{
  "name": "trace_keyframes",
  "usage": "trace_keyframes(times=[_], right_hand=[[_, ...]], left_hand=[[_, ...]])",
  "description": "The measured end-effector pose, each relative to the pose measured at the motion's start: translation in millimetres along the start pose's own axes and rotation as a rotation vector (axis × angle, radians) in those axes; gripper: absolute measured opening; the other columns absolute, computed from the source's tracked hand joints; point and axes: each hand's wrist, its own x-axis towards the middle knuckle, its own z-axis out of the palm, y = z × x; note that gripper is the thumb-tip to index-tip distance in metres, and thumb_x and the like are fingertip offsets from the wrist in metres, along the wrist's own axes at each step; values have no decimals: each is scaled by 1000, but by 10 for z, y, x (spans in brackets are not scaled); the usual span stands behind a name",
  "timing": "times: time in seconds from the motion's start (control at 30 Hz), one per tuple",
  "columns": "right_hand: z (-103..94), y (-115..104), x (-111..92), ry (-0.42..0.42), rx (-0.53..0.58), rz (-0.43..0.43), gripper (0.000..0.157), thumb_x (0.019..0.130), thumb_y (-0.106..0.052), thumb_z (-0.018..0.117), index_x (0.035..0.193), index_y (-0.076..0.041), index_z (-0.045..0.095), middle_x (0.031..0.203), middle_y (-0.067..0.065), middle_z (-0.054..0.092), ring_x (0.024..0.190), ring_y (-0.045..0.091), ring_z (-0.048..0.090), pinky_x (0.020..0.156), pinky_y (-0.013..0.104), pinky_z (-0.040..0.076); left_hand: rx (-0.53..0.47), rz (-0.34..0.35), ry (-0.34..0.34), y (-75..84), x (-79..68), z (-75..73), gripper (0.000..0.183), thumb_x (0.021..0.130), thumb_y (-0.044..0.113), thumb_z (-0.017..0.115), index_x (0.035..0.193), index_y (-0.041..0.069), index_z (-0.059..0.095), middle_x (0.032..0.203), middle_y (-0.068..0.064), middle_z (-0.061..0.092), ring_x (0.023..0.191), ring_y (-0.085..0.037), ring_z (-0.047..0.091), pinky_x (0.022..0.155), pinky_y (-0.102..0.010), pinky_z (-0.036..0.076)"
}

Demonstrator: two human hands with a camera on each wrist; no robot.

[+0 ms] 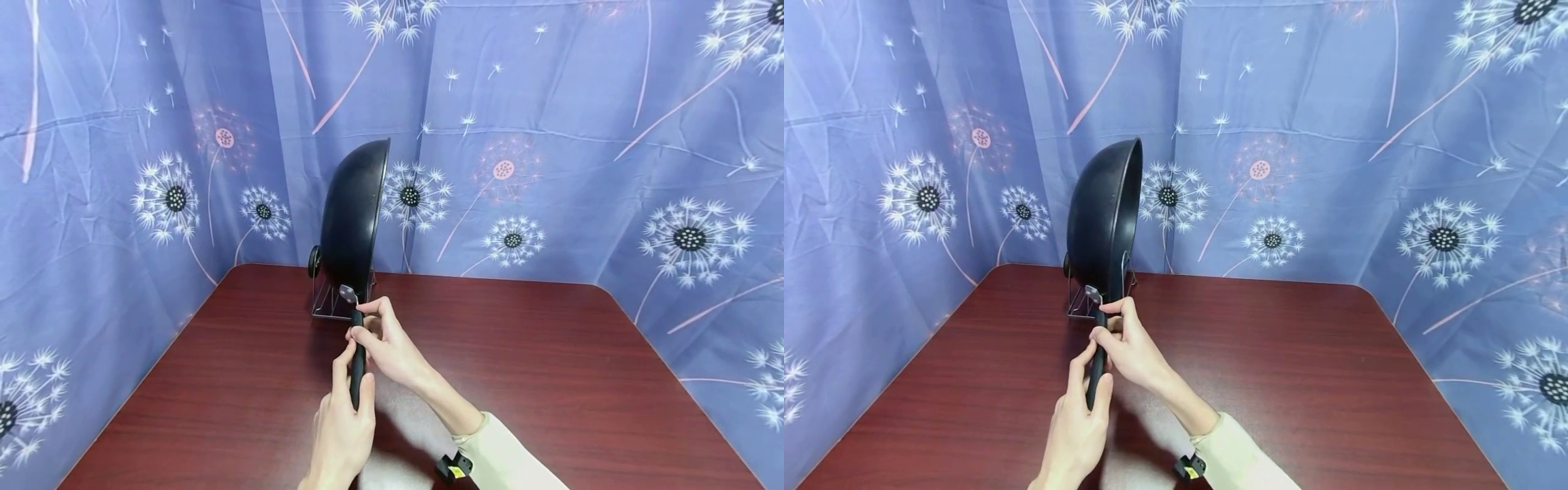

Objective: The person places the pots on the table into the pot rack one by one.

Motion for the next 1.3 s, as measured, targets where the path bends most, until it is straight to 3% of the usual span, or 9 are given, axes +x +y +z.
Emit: trace_keyframes(times=[0.27,0.73,0.9,1.3], right_hand=[[-13,49,-39,15,3,25,32,100,-5,47,128,-8,34,103,27,64,71,13,56,58,19,45],[-35,135,-72,3,20,52,30,100,-4,45,128,-6,34,102,24,62,75,13,59,61,20,49],[-49,190,-65,-2,43,74,30,100,-5,44,128,-7,32,100,19,61,78,12,60,61,22,49],[-78,222,-66,8,55,93,31,99,-4,44,127,-5,32,96,16,62,69,11,56,58,20,46]], left_hand=[[25,9,-15,15,-44,27,50,102,22,53,148,36,40,104,-7,76,71,-24,70,57,-38,48],[116,27,-25,56,-59,68,49,100,21,55,146,27,42,94,-11,76,68,-29,71,54,-41,48],[144,18,-31,66,-49,77,48,100,23,55,146,26,44,98,-10,76,69,-30,71,54,-42,48],[145,44,-53,24,-39,105,47,100,22,56,145,24,43,96,-9,76,69,-30,71,55,-41,49]])
